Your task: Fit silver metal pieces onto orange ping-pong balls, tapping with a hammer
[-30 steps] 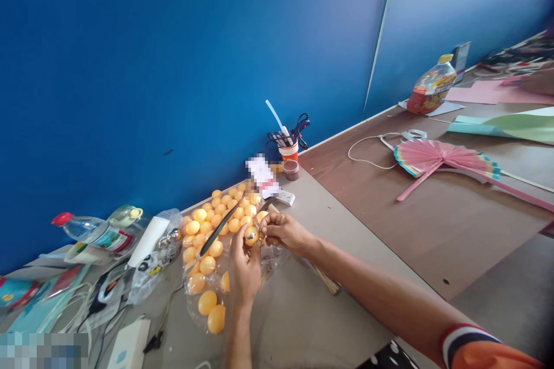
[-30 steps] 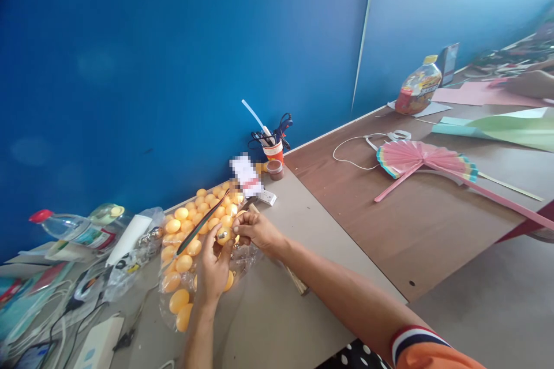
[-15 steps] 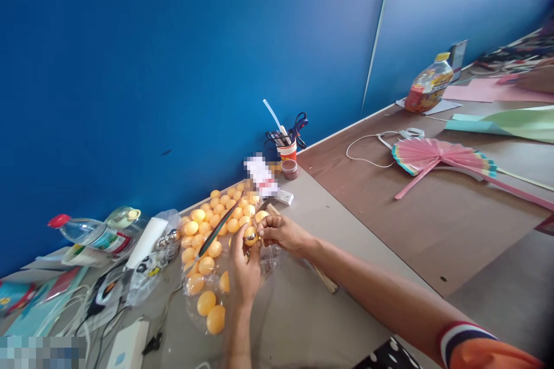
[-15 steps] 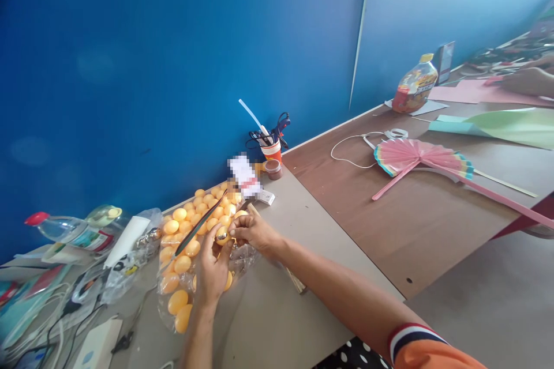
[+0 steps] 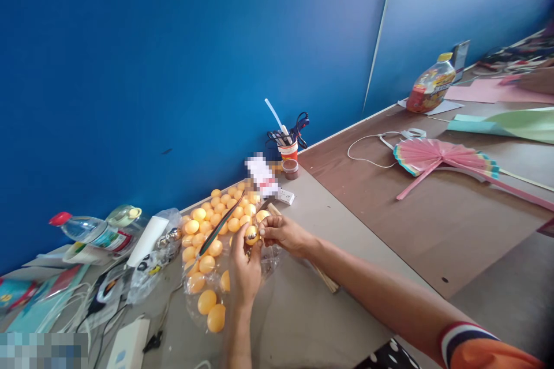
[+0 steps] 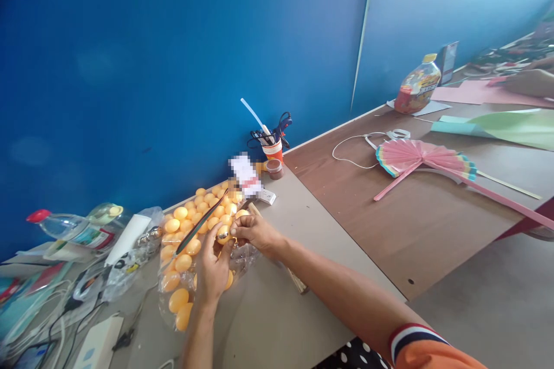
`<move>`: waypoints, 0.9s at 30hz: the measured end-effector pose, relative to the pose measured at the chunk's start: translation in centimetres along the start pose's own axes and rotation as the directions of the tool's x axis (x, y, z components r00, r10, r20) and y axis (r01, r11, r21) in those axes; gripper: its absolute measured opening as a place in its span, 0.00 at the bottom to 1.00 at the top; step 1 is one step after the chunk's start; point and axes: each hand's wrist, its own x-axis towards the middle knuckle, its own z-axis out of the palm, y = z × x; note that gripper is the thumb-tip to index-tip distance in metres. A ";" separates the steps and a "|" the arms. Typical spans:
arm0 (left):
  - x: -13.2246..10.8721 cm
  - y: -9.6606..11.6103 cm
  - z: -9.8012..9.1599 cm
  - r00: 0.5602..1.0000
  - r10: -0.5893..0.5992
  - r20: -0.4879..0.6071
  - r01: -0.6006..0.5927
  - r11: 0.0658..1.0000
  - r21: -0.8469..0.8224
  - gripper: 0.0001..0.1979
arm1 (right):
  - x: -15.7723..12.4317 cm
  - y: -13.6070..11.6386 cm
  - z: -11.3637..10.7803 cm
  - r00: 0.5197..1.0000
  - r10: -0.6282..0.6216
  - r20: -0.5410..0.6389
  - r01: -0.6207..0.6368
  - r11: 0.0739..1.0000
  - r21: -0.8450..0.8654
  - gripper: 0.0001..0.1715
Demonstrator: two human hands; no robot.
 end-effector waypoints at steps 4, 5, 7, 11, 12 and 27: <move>-0.1 0.2 0.0 1.000 -0.008 0.003 0.008 1.000 -0.014 0.20 | -0.1 0.0 0.1 1.000 0.004 0.006 -0.004 1.000 0.010 0.26; -0.1 0.1 0.0 1.000 -0.012 0.006 0.012 1.000 -0.014 0.20 | 0.0 0.0 0.1 1.000 0.010 0.008 -0.010 1.000 0.015 0.26; -0.1 0.0 0.0 1.000 -0.018 0.011 0.018 1.000 -0.018 0.20 | 0.0 0.0 0.1 1.000 0.018 0.004 -0.018 0.999 0.030 0.26; -0.2 -0.4 0.1 0.999 -0.024 0.024 0.025 0.999 -0.045 0.21 | -0.1 -0.1 0.2 1.000 0.018 -0.008 -0.018 0.999 0.044 0.26; -0.1 -0.5 0.1 0.999 -0.027 0.029 0.028 0.998 -0.047 0.21 | -0.1 -0.2 0.2 1.000 0.019 -0.007 -0.019 0.999 0.035 0.26; -0.1 -0.9 0.3 0.999 -0.036 0.027 0.037 0.999 -0.034 0.22 | 0.0 0.2 -0.1 0.999 0.028 -0.014 -0.029 0.999 -0.038 0.24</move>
